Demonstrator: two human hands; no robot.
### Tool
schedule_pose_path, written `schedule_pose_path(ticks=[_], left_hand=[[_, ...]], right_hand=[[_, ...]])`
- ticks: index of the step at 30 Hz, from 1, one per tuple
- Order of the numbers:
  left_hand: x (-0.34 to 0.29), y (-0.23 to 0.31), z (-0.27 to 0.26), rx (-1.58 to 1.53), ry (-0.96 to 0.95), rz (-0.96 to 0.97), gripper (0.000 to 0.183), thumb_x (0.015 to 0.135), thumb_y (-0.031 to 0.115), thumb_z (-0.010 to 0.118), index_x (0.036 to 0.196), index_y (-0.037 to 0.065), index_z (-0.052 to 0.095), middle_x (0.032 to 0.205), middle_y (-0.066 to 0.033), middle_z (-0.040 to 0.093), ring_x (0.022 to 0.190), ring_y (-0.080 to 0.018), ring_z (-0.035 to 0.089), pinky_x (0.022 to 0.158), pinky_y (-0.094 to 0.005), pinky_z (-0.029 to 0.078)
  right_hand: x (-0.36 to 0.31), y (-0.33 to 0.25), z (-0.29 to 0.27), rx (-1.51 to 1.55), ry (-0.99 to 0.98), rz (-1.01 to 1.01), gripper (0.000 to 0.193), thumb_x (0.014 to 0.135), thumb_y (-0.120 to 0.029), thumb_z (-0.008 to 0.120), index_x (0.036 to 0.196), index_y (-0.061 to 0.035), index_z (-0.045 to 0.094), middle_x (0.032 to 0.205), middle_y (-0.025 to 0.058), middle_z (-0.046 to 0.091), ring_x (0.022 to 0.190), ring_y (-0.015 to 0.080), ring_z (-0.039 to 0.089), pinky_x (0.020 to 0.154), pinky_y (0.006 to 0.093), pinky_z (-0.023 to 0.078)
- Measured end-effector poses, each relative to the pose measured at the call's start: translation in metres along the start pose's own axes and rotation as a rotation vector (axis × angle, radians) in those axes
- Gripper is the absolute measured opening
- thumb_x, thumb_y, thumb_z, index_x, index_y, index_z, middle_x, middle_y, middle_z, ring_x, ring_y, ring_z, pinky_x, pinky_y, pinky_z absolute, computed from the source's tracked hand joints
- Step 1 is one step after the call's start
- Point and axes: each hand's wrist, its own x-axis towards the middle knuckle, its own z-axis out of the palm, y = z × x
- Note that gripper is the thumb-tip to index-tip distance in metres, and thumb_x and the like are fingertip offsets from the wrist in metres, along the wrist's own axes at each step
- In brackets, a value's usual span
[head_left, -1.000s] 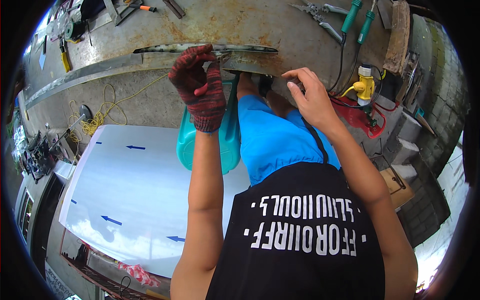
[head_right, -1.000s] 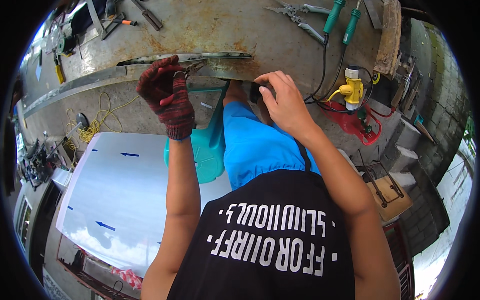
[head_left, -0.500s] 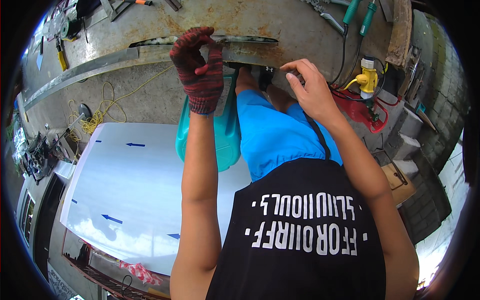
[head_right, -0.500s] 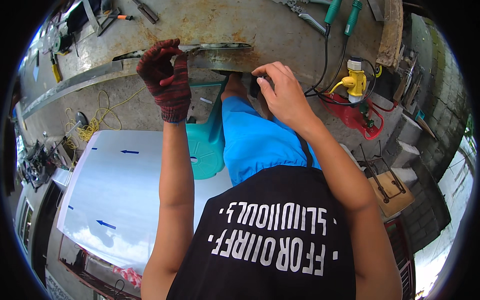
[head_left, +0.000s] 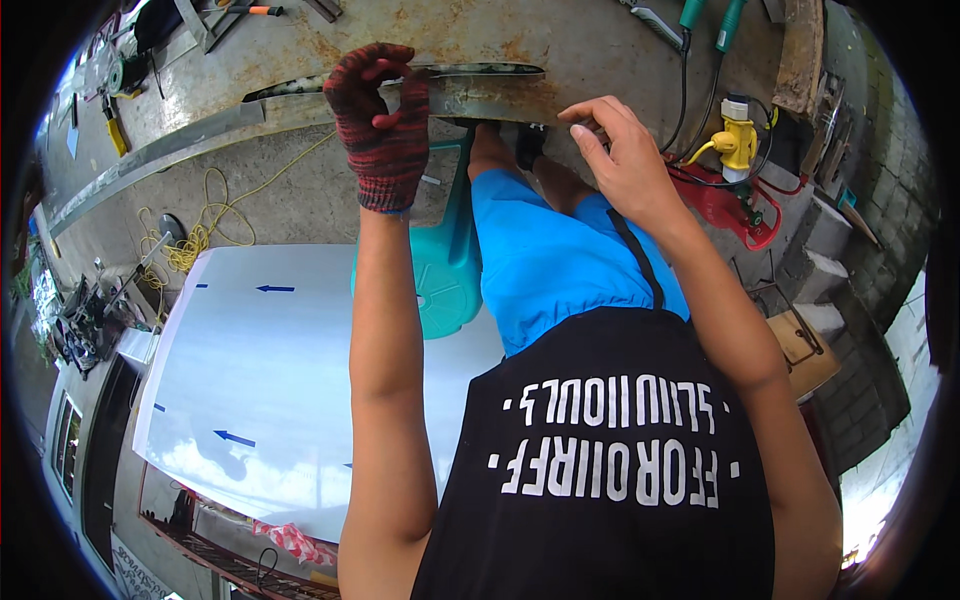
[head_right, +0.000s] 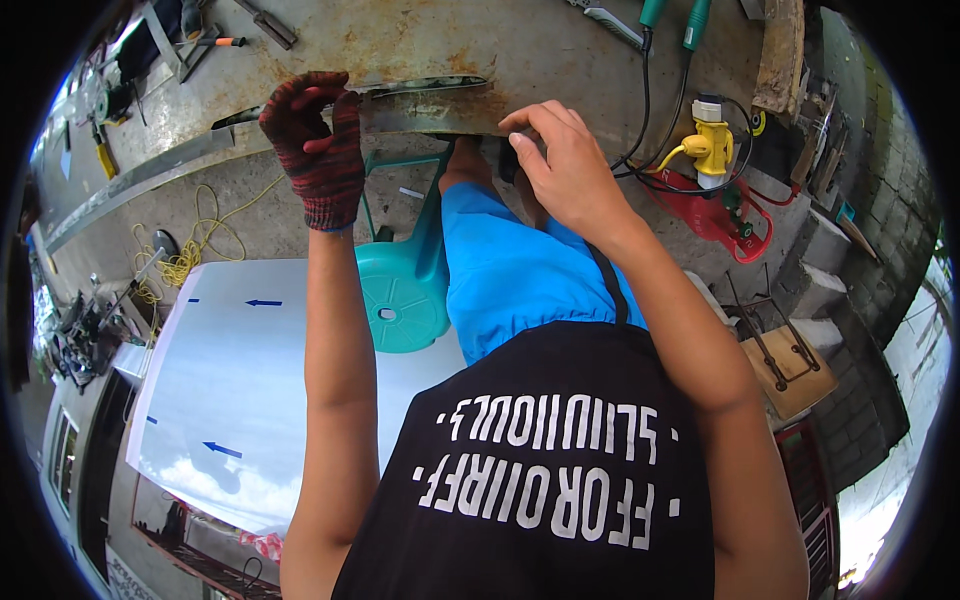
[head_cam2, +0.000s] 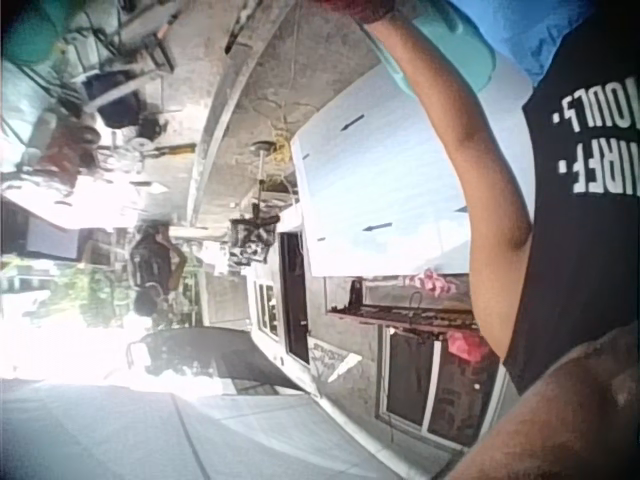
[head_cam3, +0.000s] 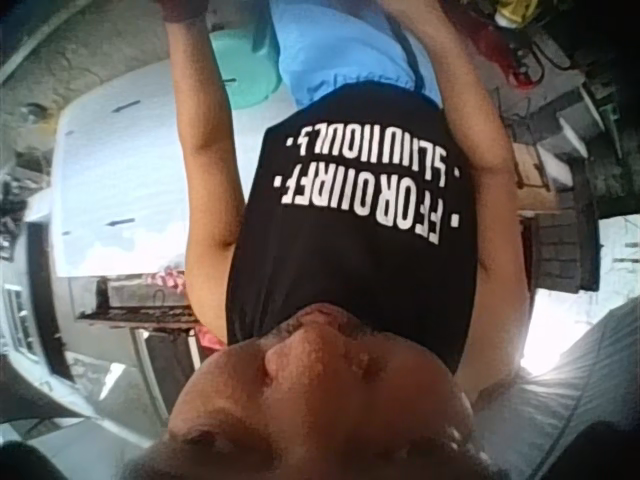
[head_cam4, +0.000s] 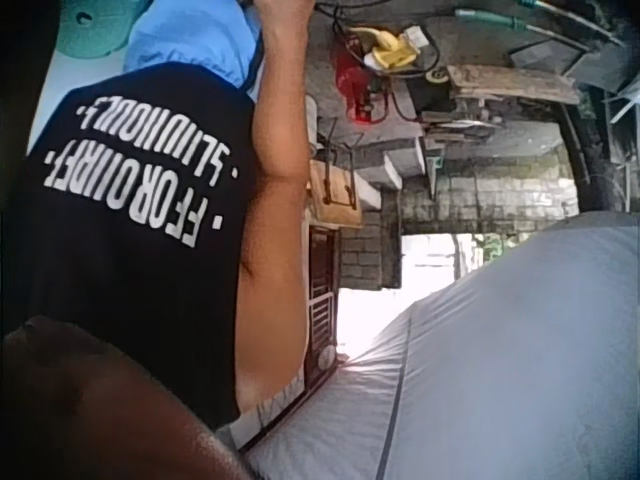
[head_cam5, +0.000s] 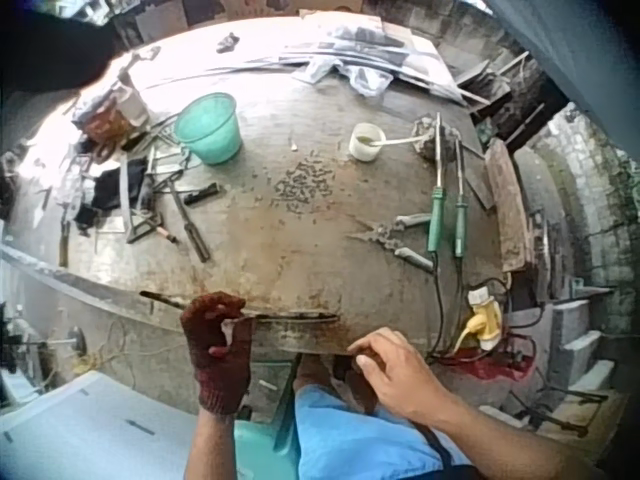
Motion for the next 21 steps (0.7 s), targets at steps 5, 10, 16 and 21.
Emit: schedule_pose_path(ticks=[5,10,16,21], left_hand=[[0.007,0.008,-0.004,0.136,-0.075,-0.054,0.043,0.092,-0.010,0.071,0.126,0.006,0.051,0.120,-0.0125,0.069,0.106,-0.0173,0.068,0.101,-0.0328,0.052],[0.008,0.012,-0.008,0.180,-0.135,-0.016,0.041,0.092,-0.010,0.071,0.125,0.006,0.051,0.119,-0.0117,0.069,0.103,-0.0157,0.067,0.099,-0.0314,0.052],[0.003,0.003,-0.005,0.148,-0.064,-0.025,0.040,0.093,-0.009,0.071,0.125,0.006,0.051,0.117,-0.0124,0.069,0.100,-0.0160,0.067,0.096,-0.0314,0.052],[0.001,0.008,-0.005,0.157,-0.058,-0.046,0.042,0.093,-0.011,0.070,0.126,0.006,0.050,0.117,-0.0130,0.069,0.100,-0.0170,0.067,0.096,-0.0327,0.053]], right_hand=[[0.002,0.002,-0.002,-0.004,0.025,-0.005,0.021,0.102,-0.015,0.060,0.116,-0.0020,0.069,0.116,0.0145,0.066,0.118,0.0347,0.060,0.104,0.0431,0.047],[0.003,0.002,-0.005,-0.002,0.028,-0.002,0.021,0.103,-0.016,0.060,0.116,-0.0024,0.069,0.116,0.0144,0.066,0.118,0.0349,0.060,0.104,0.0431,0.047],[0.007,0.003,-0.006,0.008,0.032,0.004,0.021,0.103,-0.016,0.059,0.115,-0.0025,0.069,0.115,0.0147,0.066,0.117,0.0352,0.060,0.103,0.0431,0.047],[0.013,0.005,-0.004,0.008,0.057,-0.029,0.020,0.102,-0.014,0.060,0.115,-0.0019,0.069,0.115,0.0153,0.066,0.116,0.0353,0.060,0.103,0.0430,0.047]])
